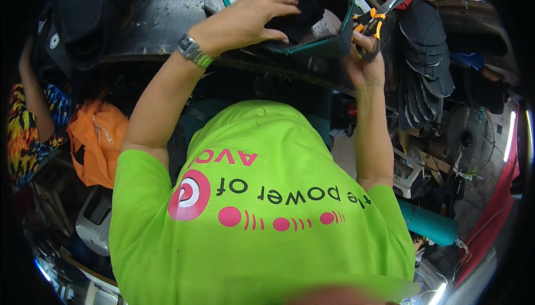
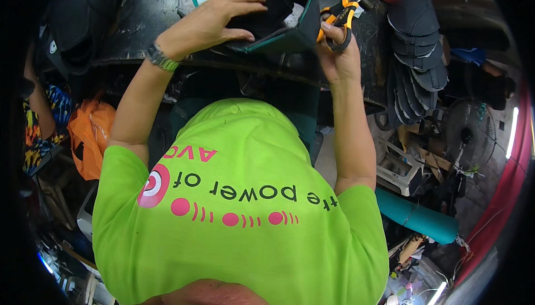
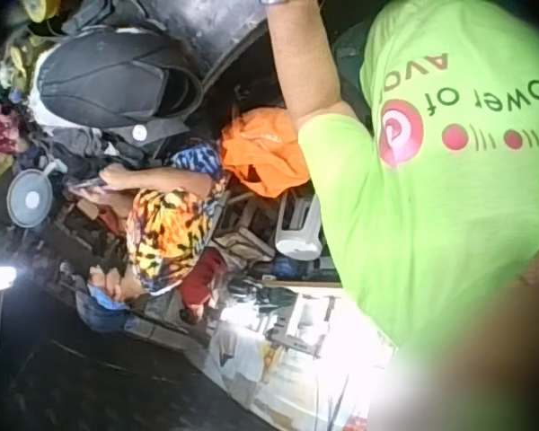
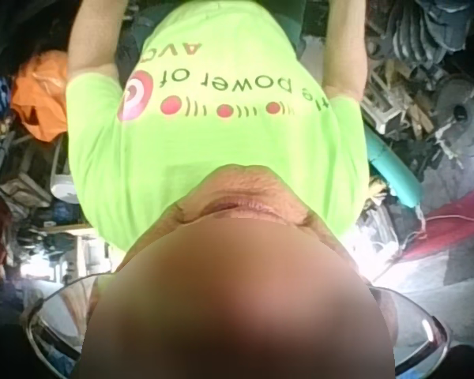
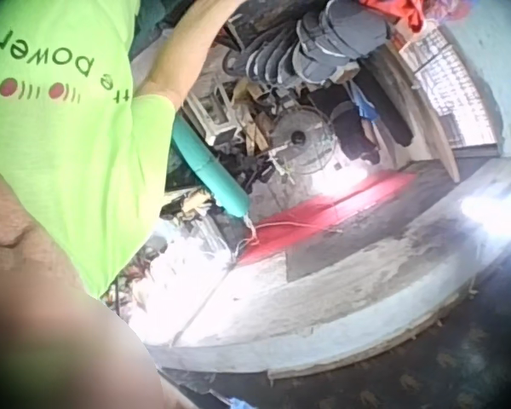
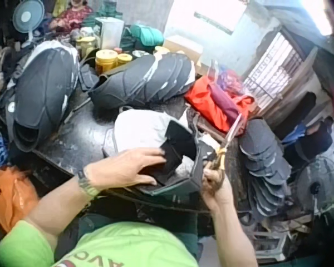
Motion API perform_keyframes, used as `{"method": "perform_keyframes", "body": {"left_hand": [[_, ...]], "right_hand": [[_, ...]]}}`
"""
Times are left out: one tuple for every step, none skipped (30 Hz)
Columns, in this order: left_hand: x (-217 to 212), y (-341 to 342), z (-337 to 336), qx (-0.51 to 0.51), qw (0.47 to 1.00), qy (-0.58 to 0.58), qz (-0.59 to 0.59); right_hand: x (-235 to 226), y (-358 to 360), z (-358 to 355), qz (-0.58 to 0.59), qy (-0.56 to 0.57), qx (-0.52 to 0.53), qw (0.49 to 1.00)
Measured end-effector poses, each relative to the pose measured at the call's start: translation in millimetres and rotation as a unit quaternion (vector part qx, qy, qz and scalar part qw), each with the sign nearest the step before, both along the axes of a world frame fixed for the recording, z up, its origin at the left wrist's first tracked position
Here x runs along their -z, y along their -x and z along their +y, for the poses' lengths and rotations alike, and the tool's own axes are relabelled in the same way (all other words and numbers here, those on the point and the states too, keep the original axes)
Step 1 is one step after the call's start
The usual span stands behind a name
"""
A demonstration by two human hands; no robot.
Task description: The person uses shears to trim excess material from the edges of a black shoe upper. They repeatedly reposition the shoe, cut along seams, and remove small offcuts, working on different sides of the same piece throughout the clip.
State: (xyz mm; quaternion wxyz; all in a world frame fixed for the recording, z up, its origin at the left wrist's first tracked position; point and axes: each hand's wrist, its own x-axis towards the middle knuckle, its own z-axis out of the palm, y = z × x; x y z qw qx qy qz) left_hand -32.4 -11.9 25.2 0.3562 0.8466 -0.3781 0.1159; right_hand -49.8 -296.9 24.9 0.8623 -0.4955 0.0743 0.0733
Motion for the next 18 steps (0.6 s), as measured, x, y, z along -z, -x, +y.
{"method": "perform_keyframes", "body": {"left_hand": [[8,-5,-2,0.0,0.996,-0.064,0.063],[14,-8,-2,0.006,0.997,-0.045,0.058],[17,-11,-3,0.013,0.999,-0.034,0.041],[20,-12,-4,0.008,0.998,-0.042,0.042],[20,-13,-5,0.005,0.998,-0.05,0.033],[19,-15,-6,0.0,0.998,-0.051,0.04],[18,-16,-8,-0.003,0.998,-0.052,0.036],[17,-17,-9,-0.004,0.999,-0.04,0.015],[17,-17,-10,0.004,0.999,-0.043,0.017],[18,-14,-12,0.015,0.999,-0.034,0.002],[20,-12,-14,0.023,0.999,-0.033,-0.004],[23,-7,-15,0.014,0.999,0.014,-0.048],[26,-5,-15,0.003,0.997,0.032,-0.066],[28,-3,-15,-0.007,0.997,0.036,-0.071],[31,-1,-15,-0.018,0.996,0.039,-0.075],[32,-2,-16,-0.017,0.995,0.042,-0.09],[33,-4,-17,-0.018,0.995,0.038,-0.086],[34,-6,-17,-0.02,0.996,0.033,-0.083]], "right_hand": [[-5,2,-8,-0.013,0.065,0.0,0.998],[-8,5,-14,-0.025,0.102,0.0,0.994],[-11,9,-21,-0.056,0.126,-0.021,0.99],[-16,14,-31,-0.034,0.128,-0.006,0.991],[-17,19,-38,-0.023,0.139,0.017,0.99],[-18,24,-46,-0.041,0.132,-0.012,0.99],[-17,30,-54,-0.059,0.124,-0.041,0.99],[-15,38,-61,-0.058,0.146,-0.065,0.985],[-13,47,-68,-0.013,0.123,-0.084,0.989],[-11,58,-76,0.033,0.103,-0.104,0.989],[-8,68,-82,0.079,0.082,-0.123,0.986],[-2,78,-85,0.093,0.082,-0.138,0.983],[2,87,-88,0.09,0.071,-0.164,0.98],[4,95,-91,0.145,0.132,-0.15,0.969],[6,102,-94,0.162,0.141,-0.186,0.959],[6,109,-97,0.168,0.139,-0.215,0.952],[7,113,-99,0.169,0.138,-0.245,0.945],[7,118,-100,0.198,0.145,-0.252,0.936]]}}
